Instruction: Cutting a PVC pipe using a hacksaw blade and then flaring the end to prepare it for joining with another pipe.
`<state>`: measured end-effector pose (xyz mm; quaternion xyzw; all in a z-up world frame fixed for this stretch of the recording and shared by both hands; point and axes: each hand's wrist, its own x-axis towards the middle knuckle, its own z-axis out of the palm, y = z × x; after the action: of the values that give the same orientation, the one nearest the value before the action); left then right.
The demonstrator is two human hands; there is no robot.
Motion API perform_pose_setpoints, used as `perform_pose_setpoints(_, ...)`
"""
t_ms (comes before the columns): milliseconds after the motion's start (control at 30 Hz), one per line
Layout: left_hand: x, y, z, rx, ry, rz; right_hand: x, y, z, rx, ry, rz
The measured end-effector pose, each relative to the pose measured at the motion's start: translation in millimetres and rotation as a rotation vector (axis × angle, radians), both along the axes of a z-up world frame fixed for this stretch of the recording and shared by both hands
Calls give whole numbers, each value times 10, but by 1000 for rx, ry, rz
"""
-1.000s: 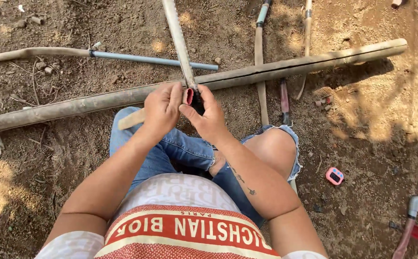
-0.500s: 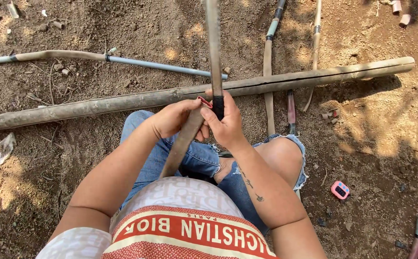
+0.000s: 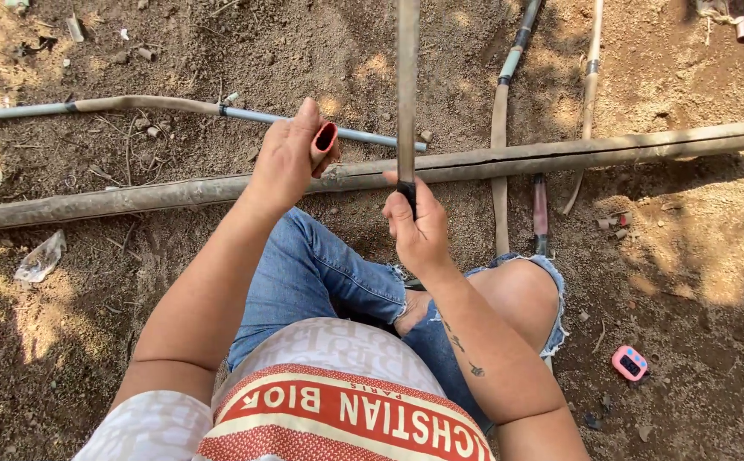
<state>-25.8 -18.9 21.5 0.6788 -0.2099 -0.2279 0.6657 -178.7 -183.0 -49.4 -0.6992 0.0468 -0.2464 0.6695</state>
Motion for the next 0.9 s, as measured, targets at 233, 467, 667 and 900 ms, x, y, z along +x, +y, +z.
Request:
perform_pose_setpoints(233,216,101,-328,368,-223,225,-57,149,36,-293,62,126)
perform_pose_setpoints(467,64,-25,-336,-74,180,96,-23,176,35,-341,138,143)
perform_pose_setpoints(667,49,-2,-638,21,26,93,12,137,-79,-322,185,124)
perform_pose_setpoints(900,-81,-187,-382,-50,4,195,3,149,-35,-313,188,169)
